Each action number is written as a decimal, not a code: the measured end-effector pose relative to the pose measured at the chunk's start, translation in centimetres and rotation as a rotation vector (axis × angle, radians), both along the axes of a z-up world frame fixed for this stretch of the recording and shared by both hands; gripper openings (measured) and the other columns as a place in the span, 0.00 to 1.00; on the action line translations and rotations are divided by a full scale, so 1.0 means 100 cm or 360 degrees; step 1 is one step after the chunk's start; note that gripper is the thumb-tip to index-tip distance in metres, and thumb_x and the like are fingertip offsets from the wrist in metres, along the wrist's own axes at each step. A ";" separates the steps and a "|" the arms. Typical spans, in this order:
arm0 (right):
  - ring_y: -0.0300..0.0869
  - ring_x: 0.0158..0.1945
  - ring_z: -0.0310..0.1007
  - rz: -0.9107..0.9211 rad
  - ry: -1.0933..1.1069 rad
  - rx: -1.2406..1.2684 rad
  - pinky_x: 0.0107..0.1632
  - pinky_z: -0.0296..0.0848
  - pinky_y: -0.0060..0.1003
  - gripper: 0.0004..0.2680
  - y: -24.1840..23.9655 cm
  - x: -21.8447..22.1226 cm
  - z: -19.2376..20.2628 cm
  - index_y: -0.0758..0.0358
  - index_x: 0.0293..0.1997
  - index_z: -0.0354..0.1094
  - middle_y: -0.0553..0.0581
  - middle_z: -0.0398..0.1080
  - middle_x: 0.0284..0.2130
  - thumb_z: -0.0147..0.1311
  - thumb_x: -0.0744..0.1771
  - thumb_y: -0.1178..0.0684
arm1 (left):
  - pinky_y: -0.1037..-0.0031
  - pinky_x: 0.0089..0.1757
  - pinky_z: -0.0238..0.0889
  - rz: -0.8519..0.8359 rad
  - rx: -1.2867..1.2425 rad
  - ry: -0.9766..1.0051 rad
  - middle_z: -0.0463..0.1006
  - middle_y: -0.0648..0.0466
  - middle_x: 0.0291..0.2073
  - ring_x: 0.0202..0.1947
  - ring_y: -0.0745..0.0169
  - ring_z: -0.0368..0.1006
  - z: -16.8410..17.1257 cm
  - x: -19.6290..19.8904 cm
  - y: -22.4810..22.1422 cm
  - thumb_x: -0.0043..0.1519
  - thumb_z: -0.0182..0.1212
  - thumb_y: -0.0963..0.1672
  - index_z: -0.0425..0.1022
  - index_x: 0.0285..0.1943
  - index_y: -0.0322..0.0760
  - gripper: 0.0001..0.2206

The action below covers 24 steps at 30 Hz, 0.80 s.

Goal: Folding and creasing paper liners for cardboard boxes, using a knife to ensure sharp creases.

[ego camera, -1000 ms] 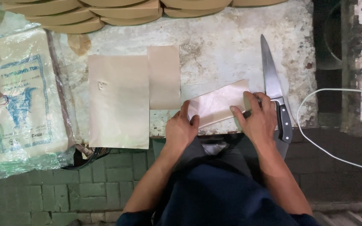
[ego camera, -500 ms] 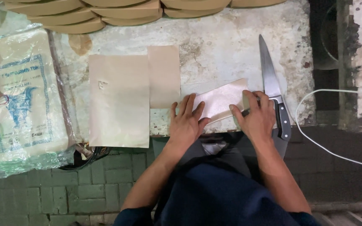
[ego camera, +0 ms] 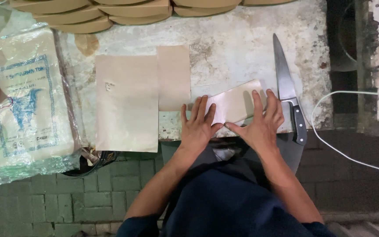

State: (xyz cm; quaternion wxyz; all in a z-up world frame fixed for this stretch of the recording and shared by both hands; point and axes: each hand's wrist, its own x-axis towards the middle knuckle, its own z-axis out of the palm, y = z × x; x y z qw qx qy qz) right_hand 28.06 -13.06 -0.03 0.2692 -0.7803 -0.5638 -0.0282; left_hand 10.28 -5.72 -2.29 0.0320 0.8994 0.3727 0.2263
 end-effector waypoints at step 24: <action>0.73 0.65 0.45 -0.0154 -0.0090 -0.0164 0.59 0.52 0.70 0.45 -0.012 0.084 0.037 0.63 0.75 0.42 0.72 0.41 0.67 0.75 0.53 0.54 | 0.31 0.61 0.34 0.0021 -0.0124 0.0164 0.64 0.42 0.65 0.70 0.46 0.54 -0.012 0.004 0.000 0.59 0.59 0.57 0.73 0.61 0.40 0.27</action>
